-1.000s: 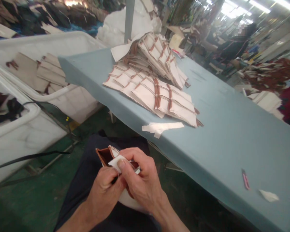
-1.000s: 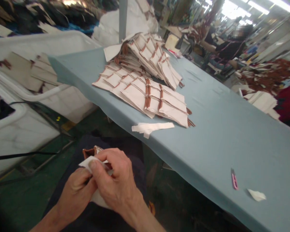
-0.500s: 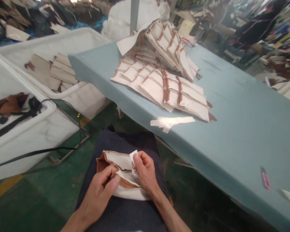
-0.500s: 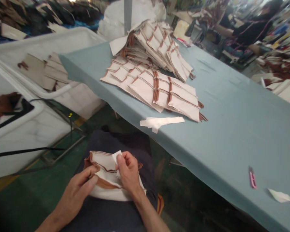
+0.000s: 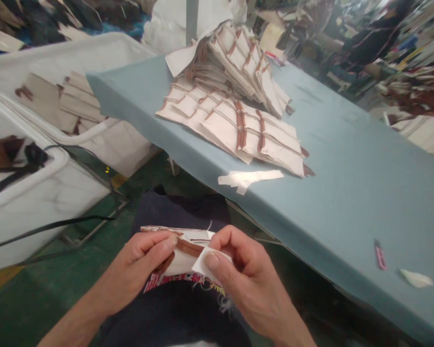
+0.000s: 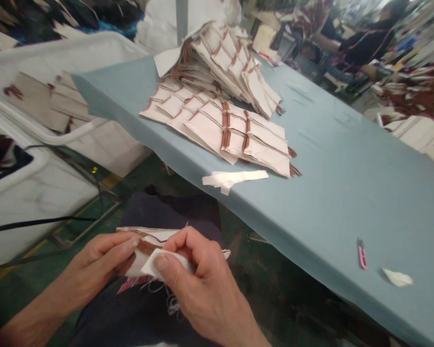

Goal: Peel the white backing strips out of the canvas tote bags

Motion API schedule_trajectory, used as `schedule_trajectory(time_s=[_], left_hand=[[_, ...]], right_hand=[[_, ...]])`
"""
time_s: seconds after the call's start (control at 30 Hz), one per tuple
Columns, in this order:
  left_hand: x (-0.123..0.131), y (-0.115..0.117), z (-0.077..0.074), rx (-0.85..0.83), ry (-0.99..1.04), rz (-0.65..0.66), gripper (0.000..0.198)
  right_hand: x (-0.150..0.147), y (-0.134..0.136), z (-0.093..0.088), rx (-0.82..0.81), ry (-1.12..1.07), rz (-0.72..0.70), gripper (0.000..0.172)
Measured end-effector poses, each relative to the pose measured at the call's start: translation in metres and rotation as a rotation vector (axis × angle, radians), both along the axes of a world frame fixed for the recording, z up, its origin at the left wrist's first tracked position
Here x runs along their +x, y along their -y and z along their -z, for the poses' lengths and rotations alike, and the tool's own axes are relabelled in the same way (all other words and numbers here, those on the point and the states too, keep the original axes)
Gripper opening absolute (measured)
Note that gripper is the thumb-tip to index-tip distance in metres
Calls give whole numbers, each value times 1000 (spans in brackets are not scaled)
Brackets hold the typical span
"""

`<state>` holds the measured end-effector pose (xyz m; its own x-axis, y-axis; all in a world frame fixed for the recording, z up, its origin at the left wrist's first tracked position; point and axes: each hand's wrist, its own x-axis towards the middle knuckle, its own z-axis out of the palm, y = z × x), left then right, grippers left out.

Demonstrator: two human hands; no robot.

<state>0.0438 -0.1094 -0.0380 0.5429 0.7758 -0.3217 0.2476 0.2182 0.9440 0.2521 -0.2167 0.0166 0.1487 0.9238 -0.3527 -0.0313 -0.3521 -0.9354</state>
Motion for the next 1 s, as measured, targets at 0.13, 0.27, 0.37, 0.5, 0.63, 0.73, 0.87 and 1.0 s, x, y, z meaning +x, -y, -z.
schedule_trajectory(time_s=[0.13, 0.27, 0.37, 0.5, 0.63, 0.73, 0.87, 1.0], left_hand=[[10, -6, 1, -163, 42, 66, 51], [16, -6, -1, -182, 103, 39, 46], [19, -5, -3, -173, 136, 31, 46], [20, -4, 0, -128, 139, 10, 47], [19, -4, 4, -90, 124, 18, 48], [19, -4, 3, -68, 107, 17, 48], [20, -4, -1, -36, 86, 15, 48], [20, -5, -3, -23, 48, 9, 51]], right_hand=[[3, -9, -9, 38, 122, -2, 32], [1, -23, -8, 72, 158, -12, 29], [-2, -30, -8, 74, 208, -19, 27], [-2, -34, -2, 47, 274, -9, 26], [-5, -34, 5, 20, 273, -1, 24], [-7, -35, 9, 1, 291, -3, 24], [-10, -37, 13, -25, 309, -18, 27], [-14, -38, 18, -48, 263, -14, 27]])
